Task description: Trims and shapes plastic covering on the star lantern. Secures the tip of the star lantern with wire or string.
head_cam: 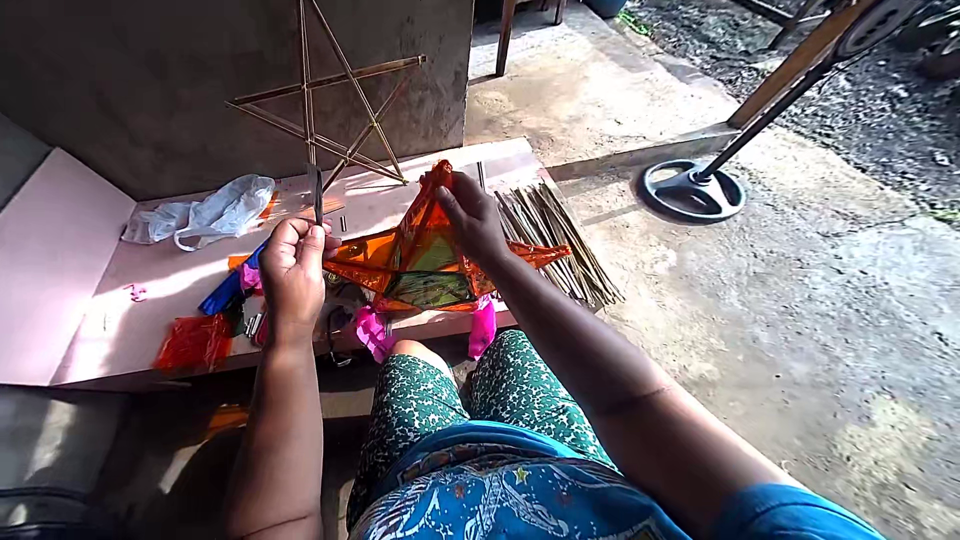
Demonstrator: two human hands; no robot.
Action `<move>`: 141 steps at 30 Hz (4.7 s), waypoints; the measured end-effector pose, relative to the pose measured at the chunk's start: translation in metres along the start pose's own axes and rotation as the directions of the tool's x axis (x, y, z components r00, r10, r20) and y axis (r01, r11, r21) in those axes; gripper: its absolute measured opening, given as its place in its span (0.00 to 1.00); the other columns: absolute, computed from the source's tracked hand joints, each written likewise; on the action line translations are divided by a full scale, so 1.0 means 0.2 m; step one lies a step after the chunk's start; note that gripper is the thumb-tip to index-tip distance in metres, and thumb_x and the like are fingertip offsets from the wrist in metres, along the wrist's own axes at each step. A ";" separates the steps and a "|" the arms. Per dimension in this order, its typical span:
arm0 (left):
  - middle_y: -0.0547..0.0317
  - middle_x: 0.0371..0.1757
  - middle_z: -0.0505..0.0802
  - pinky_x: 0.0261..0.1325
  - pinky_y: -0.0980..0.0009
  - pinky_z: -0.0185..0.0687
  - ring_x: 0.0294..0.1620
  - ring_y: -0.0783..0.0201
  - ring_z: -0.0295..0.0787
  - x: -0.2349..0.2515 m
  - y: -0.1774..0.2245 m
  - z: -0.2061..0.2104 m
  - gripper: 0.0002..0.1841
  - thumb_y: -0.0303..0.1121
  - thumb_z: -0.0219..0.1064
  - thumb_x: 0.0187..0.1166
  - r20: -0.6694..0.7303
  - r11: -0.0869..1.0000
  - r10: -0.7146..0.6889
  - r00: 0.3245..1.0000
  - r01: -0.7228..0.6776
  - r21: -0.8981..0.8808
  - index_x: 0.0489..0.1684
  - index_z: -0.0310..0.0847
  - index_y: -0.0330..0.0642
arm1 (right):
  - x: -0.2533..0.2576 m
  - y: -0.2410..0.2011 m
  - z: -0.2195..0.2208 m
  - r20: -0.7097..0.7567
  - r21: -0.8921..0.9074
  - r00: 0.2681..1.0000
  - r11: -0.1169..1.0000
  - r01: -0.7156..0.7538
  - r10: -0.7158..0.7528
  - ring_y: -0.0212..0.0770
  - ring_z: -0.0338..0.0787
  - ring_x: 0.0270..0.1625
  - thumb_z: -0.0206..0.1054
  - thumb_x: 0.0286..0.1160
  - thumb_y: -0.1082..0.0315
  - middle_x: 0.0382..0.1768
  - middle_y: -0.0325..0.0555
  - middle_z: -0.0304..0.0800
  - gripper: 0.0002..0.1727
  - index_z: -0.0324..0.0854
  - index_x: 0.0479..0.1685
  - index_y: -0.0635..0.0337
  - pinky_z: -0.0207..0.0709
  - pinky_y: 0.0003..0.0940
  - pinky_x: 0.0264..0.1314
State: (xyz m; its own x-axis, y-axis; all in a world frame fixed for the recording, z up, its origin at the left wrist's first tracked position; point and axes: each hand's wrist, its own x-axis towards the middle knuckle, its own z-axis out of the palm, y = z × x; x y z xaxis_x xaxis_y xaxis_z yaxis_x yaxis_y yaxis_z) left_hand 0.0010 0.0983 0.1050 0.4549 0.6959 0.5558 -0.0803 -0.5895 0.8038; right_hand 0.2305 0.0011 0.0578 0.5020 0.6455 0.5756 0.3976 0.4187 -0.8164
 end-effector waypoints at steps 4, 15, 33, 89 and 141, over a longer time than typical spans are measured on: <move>0.59 0.46 0.91 0.50 0.74 0.91 0.41 0.74 0.92 0.00 -0.01 0.03 0.06 0.25 0.55 0.87 0.038 0.999 0.045 0.998 -0.045 0.009 0.45 0.78 0.34 | -0.03 0.03 0.03 -0.009 -0.013 1.000 1.000 -0.016 0.016 0.28 0.89 0.59 0.57 0.89 0.68 0.57 0.53 0.90 0.17 0.79 0.65 0.73 0.80 0.26 0.68; 0.61 0.44 0.92 0.50 0.74 0.90 0.41 0.75 0.92 0.02 -0.05 0.04 0.08 0.27 0.55 0.87 0.070 0.999 0.013 0.997 -0.017 0.046 0.45 0.80 0.35 | -0.04 0.14 0.09 0.019 0.031 1.000 0.999 0.008 -0.009 0.30 0.88 0.61 0.56 0.89 0.68 0.59 0.53 0.90 0.18 0.78 0.65 0.73 0.80 0.28 0.69; 0.59 0.37 0.90 0.33 0.80 0.79 0.27 0.77 0.82 0.08 0.02 0.25 0.08 0.30 0.65 0.86 0.201 0.952 -0.099 0.974 0.034 0.304 0.46 0.89 0.37 | -0.15 0.01 0.06 0.133 0.045 0.990 0.998 -0.051 0.044 0.25 0.90 0.54 0.60 0.87 0.68 0.52 0.47 0.92 0.16 0.81 0.63 0.71 0.83 0.25 0.64; 0.65 0.37 0.90 0.37 0.83 0.77 0.30 0.81 0.81 0.22 0.34 0.09 0.06 0.30 0.66 0.83 0.288 0.934 0.030 0.957 -0.129 0.334 0.46 0.88 0.41 | -0.05 -0.39 -0.05 0.112 0.095 0.992 0.994 0.055 -0.066 0.24 0.91 0.46 0.60 0.87 0.69 0.45 0.39 0.92 0.13 0.81 0.59 0.68 0.87 0.25 0.55; 0.58 0.29 0.91 0.23 0.83 0.80 0.21 0.75 0.86 0.48 0.51 0.07 0.07 0.16 0.63 0.80 0.700 0.952 -0.305 0.646 0.230 0.203 0.48 0.82 0.37 | -0.10 -0.39 0.06 0.029 0.321 0.999 0.947 -0.026 0.018 0.24 0.88 0.41 0.66 0.80 0.76 0.39 0.37 0.87 0.08 0.75 0.52 0.62 0.85 0.22 0.50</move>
State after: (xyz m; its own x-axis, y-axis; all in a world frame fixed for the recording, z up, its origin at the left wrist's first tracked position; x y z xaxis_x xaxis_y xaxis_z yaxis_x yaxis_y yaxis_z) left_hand 0.0500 0.0995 0.2376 0.9388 0.3426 -0.0350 0.2085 -0.4845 0.8496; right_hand 0.1802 -0.0374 0.1090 0.4868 0.6710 0.5593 0.1167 0.5845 -0.8029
